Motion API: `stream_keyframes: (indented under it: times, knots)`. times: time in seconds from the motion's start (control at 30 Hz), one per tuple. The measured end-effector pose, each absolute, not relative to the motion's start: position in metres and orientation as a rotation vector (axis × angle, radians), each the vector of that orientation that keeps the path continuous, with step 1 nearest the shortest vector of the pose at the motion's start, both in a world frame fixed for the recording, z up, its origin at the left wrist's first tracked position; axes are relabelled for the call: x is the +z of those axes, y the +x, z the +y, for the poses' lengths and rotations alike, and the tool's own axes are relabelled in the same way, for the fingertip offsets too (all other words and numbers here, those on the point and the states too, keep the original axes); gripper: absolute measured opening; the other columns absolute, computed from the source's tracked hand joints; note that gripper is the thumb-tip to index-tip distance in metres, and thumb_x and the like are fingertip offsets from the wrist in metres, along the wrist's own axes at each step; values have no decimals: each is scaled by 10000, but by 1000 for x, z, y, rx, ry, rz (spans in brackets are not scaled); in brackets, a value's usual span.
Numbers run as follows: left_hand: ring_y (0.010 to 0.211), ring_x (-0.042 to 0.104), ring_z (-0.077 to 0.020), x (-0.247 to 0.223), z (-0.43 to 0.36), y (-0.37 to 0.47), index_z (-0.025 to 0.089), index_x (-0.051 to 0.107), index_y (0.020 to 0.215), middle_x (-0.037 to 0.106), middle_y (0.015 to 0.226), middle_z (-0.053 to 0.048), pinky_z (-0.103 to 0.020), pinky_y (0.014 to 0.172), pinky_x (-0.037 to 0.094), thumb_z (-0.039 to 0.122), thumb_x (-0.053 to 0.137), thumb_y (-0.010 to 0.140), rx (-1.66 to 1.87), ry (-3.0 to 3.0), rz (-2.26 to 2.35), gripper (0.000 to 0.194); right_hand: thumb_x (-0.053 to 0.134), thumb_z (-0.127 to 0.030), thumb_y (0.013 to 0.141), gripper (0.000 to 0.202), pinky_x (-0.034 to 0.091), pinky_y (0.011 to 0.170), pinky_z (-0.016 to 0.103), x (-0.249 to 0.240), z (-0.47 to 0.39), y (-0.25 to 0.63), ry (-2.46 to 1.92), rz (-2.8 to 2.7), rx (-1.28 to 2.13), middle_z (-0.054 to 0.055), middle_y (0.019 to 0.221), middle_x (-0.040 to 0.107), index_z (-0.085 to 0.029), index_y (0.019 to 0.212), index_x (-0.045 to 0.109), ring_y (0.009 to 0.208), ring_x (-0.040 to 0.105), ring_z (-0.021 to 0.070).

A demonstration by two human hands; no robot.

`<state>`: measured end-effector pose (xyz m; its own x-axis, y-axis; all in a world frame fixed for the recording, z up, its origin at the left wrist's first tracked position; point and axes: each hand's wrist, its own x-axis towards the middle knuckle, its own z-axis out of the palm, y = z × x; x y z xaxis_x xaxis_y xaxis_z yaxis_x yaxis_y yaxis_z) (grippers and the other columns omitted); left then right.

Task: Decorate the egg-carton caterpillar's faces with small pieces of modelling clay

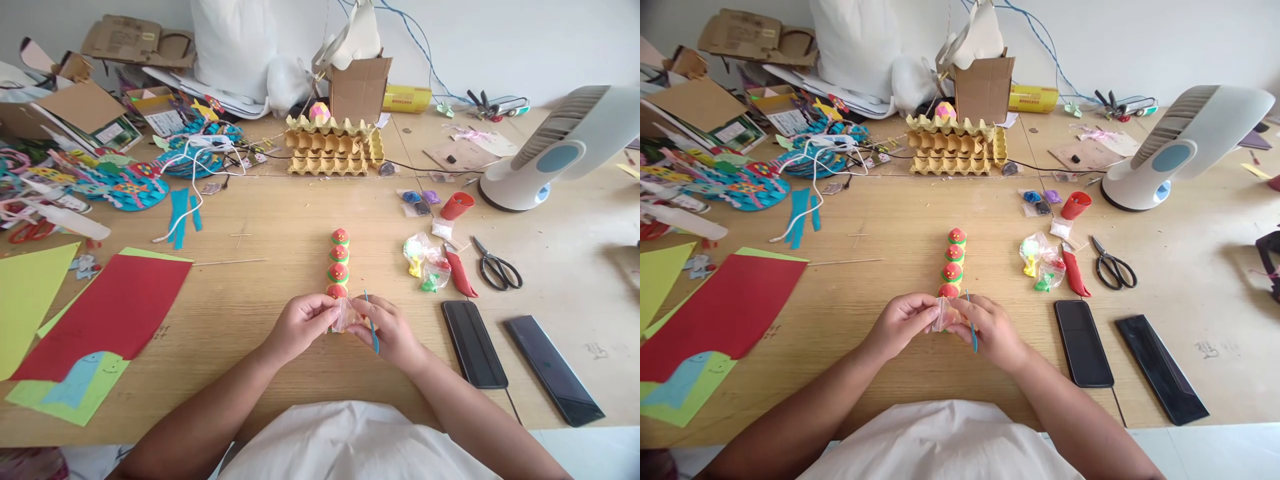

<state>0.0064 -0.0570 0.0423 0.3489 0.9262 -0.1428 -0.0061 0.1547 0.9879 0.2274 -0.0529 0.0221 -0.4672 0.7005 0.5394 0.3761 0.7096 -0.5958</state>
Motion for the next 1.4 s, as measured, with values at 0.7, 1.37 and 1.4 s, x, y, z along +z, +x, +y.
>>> stream_keyframes:
  times: [0.7, 1.37, 1.4]
  knots:
    - [706, 619, -125, 46, -73, 22, 215, 610, 902, 695, 783, 1, -236, 672, 472, 98, 627, 934, 1139, 2088, 938, 122, 575, -193, 974, 132, 420, 619, 266, 34, -71, 218, -883, -1990, 720, 4, 744, 591, -240, 869, 509, 653, 536, 155]
    - [851, 693, -186, 49, -80, 11, 226, 594, 1048, 744, 916, -57, -299, 766, 544, 80, 580, 901, 1270, 2381, 958, 208, 627, -240, 955, 55, 472, 575, 322, 39, -79, 225, -692, -2080, 221, 12, 705, 658, -265, 939, 582, 633, 616, 184]
    - [878, 704, -183, 50, -80, 11, 227, 593, 1056, 755, 974, -65, -298, 790, 553, 100, 564, 930, 1236, 2251, 963, 181, 632, -312, 974, 70, 518, 632, 349, 39, -76, 227, -726, -2017, 271, 39, 790, 696, -270, 1015, 593, 698, 656, 205]
